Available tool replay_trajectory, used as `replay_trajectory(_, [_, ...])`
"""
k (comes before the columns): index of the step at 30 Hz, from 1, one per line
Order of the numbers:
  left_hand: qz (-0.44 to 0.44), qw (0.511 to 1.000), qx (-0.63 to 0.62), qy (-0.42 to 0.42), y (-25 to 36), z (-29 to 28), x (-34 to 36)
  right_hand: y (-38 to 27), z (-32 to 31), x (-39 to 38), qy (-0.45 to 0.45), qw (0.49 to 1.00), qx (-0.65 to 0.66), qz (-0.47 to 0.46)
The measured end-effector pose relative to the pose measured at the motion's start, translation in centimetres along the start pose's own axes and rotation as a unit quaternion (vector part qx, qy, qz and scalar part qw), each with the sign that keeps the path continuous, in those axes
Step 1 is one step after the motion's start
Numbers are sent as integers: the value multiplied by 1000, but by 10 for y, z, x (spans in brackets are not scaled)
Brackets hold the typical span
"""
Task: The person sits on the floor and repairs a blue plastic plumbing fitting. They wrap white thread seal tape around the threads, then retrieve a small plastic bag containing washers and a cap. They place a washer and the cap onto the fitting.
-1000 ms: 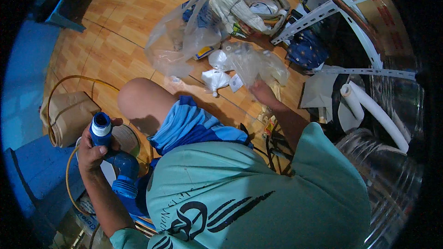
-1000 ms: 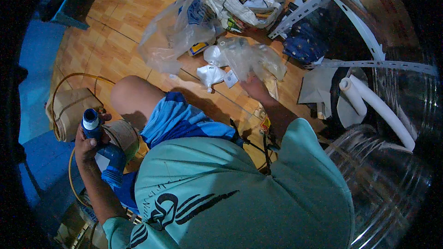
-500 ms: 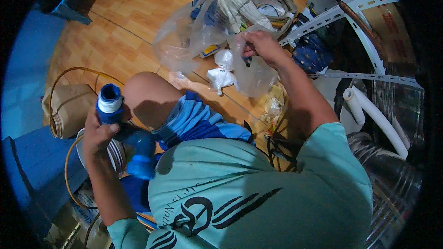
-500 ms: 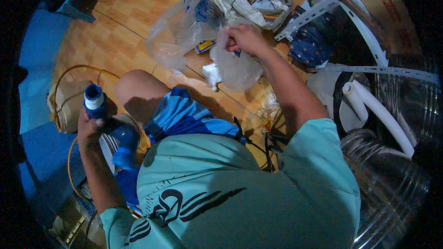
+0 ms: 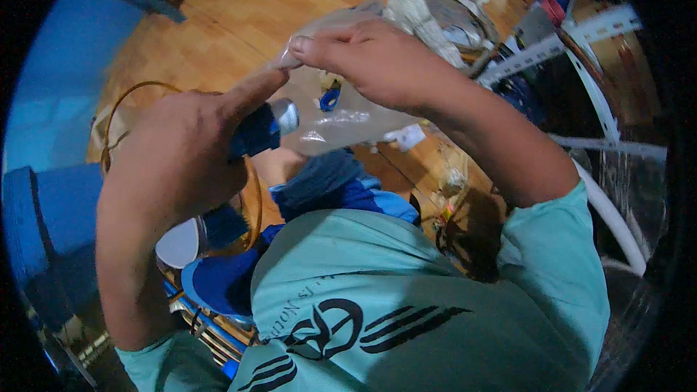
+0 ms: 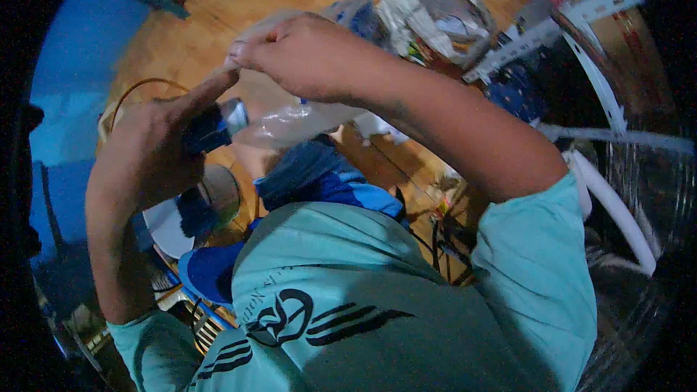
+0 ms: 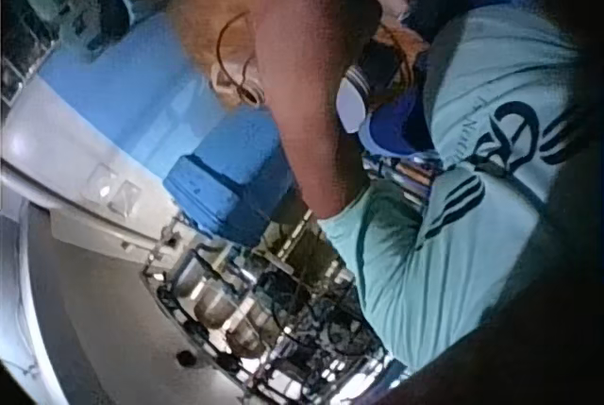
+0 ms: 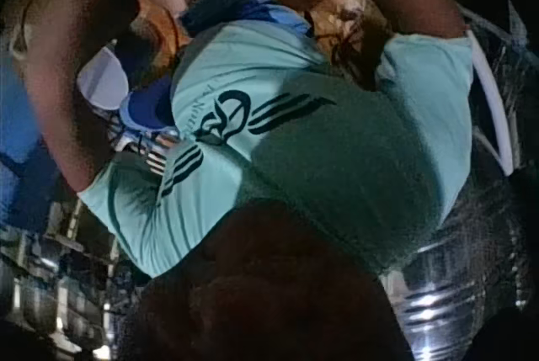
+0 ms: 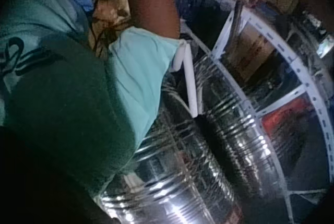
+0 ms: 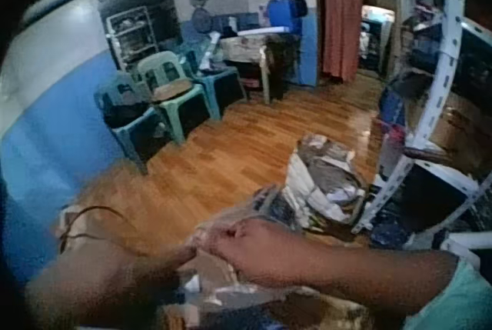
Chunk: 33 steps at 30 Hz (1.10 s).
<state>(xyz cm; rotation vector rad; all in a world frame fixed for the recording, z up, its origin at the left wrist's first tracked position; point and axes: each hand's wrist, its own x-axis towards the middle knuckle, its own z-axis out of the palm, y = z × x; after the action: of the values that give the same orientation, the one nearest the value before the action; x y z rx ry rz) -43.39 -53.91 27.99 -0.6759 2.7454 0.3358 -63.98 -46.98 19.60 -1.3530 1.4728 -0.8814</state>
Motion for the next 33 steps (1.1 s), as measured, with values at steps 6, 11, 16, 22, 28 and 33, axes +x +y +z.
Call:
replay_trajectory(6, [-33, 995, 26, 93, -1, -43, -93, -133, 1, -13, -123, 984, -119, -55])
replay_trajectory(11, [-92, 993, -25, 73, 10, -41, -155, -141, 46, -5, -125, 939, -122, -296])
replay_trajectory(16, [-135, 988, -77, 22, 6, -8, -189, -106, 76, 15, -78, 818, -392, -413])
replay_trajectory(22, [-115, 981, -137, 75, -27, 24, -202, -94, 74, 24, -210, 818, -514, -151])
replay_trajectory(28, [-123, 952, -242, 141, -77, 63, -215, -71, 141, 58, -163, 846, -286, -419])
replay_trajectory(33, [-94, 941, -262, 191, -70, 46, -245, -89, 207, 86, -260, 782, -191, -534])
